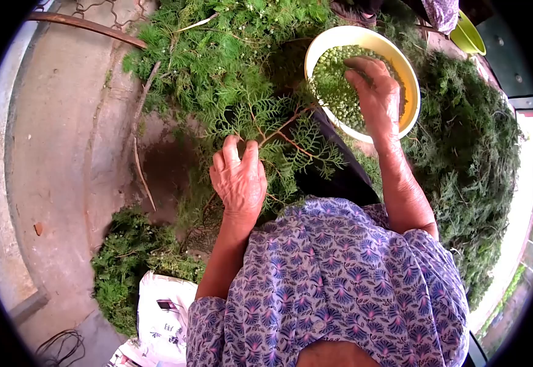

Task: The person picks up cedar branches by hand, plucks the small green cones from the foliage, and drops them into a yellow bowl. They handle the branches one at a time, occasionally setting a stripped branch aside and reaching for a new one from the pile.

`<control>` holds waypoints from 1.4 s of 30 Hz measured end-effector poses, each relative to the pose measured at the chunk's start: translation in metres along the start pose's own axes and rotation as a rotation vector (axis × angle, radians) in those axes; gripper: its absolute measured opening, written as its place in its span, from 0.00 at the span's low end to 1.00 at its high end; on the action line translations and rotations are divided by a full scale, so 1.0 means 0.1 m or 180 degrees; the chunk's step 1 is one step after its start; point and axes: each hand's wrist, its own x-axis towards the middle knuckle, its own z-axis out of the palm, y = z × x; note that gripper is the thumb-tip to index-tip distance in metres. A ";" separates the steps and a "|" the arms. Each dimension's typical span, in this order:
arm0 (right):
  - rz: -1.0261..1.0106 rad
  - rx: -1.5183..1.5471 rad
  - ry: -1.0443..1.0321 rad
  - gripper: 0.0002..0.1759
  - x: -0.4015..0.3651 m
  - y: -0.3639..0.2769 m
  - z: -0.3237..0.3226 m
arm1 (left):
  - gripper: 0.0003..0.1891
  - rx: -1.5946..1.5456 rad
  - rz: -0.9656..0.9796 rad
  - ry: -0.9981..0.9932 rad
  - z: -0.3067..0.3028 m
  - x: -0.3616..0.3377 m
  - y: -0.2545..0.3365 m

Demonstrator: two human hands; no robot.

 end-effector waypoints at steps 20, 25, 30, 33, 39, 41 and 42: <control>0.0064 0.2134 -0.1718 0.07 -0.37 -0.99 0.91 | 0.14 -0.5054 -0.2431 0.0611 -1.04 0.24 -0.43; 0.0061 0.2326 -0.2239 0.14 -0.48 -1.07 1.22 | 0.13 -0.3905 -0.2738 0.0543 -0.93 0.28 -0.54; -0.0201 0.2172 -0.1656 0.15 -0.50 -1.02 1.33 | 0.17 -0.5370 -0.2220 0.0143 -0.68 -0.01 -0.83; 0.0739 0.2360 -0.2065 0.13 -0.48 -1.13 1.23 | 0.18 -0.4653 -0.1771 0.0279 -0.51 -0.05 -0.97; 0.0594 0.2620 -0.1884 0.09 -0.53 -1.06 1.30 | 0.20 -0.2559 -0.0458 0.1082 -0.18 -0.10 -1.21; 0.0689 0.2843 -0.1967 0.08 -0.47 -1.06 1.29 | 0.19 -0.2724 -0.0663 0.0935 -0.23 -0.05 -1.22; 0.0935 0.2840 -0.2437 0.09 -0.39 -1.09 1.20 | 0.18 -0.2885 -0.0897 0.0748 -0.29 -0.03 -1.18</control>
